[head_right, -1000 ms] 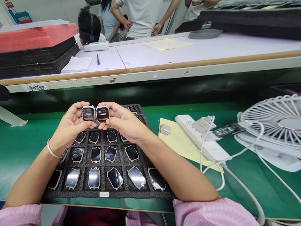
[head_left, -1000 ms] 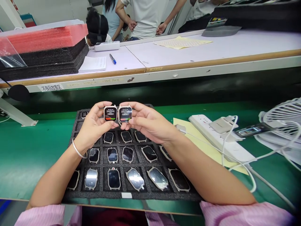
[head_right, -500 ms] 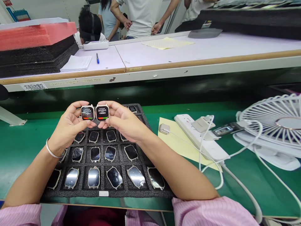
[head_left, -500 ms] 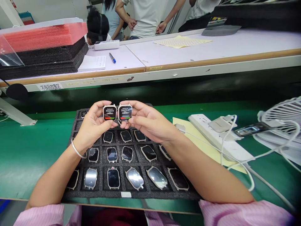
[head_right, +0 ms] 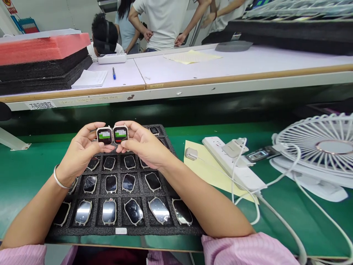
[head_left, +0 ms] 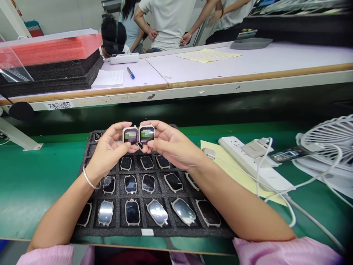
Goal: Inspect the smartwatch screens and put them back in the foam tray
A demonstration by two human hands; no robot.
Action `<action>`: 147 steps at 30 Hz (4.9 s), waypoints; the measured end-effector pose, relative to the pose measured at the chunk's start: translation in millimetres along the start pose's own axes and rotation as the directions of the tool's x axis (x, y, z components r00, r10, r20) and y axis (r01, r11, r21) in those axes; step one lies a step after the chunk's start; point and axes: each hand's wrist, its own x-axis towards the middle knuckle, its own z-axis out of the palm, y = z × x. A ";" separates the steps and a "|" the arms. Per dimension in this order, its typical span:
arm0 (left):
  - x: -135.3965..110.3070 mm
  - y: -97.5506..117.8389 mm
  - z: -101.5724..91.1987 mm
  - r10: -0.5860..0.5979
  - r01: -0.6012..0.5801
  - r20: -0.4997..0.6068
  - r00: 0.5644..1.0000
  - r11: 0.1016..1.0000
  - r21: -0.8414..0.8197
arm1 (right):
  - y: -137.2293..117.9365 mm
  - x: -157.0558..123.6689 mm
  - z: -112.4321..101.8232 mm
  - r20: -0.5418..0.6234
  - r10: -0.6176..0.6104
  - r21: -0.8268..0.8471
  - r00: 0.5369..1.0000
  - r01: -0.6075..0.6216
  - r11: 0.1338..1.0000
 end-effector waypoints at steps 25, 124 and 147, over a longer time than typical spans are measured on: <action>-2.0 3.1 3.9 -0.060 0.060 0.006 0.998 0.998 -0.022 | 1.8 2.3 -0.8 -0.040 -0.021 -0.055 0.999 0.019 0.998; -18.9 -49.0 -9.7 -0.211 0.195 -0.144 0.967 0.974 -0.115 | 62.3 6.3 -20.6 0.083 0.157 0.082 0.984 -0.163 0.983; -15.6 -52.4 -12.3 -0.380 0.328 -0.134 0.915 0.896 -0.301 | 66.9 -1.2 -16.0 -0.036 0.183 0.050 0.982 -0.181 0.982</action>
